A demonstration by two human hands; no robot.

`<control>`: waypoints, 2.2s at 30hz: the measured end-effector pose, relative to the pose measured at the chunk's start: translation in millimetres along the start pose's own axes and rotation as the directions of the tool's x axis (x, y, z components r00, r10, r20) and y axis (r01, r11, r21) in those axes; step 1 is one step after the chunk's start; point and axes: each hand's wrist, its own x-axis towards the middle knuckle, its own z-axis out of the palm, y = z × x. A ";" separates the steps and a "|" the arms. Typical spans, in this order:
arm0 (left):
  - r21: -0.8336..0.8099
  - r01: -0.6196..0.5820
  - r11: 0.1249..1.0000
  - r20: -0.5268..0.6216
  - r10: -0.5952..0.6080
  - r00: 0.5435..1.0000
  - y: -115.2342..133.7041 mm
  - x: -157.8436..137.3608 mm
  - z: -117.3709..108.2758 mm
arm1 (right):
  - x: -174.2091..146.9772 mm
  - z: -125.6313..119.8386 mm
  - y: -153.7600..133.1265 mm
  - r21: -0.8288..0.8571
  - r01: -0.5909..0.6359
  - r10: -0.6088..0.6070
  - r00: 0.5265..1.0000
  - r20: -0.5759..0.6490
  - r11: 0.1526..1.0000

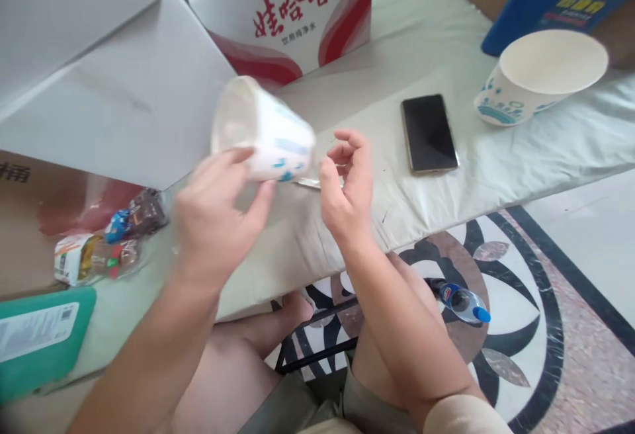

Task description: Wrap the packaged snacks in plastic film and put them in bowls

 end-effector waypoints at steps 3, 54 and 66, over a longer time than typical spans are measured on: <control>-0.041 -0.127 0.991 0.048 0.129 0.990 33.9 55.6 49.1 | 3.5 -15.3 10.3 0.114 -0.125 0.134 0.989 -0.068 0.986; -0.903 0.039 -0.428 0.391 -0.782 0.485 -164.7 -135.1 -18.3 | -88.7 111.5 -1.9 -0.073 0.248 -0.174 0.834 0.524 0.966; -0.765 -0.113 0.634 -0.348 -0.260 0.901 -56.3 -98.1 38.5 | -44.8 -46.8 28.7 -0.287 0.015 0.006 0.997 0.072 0.958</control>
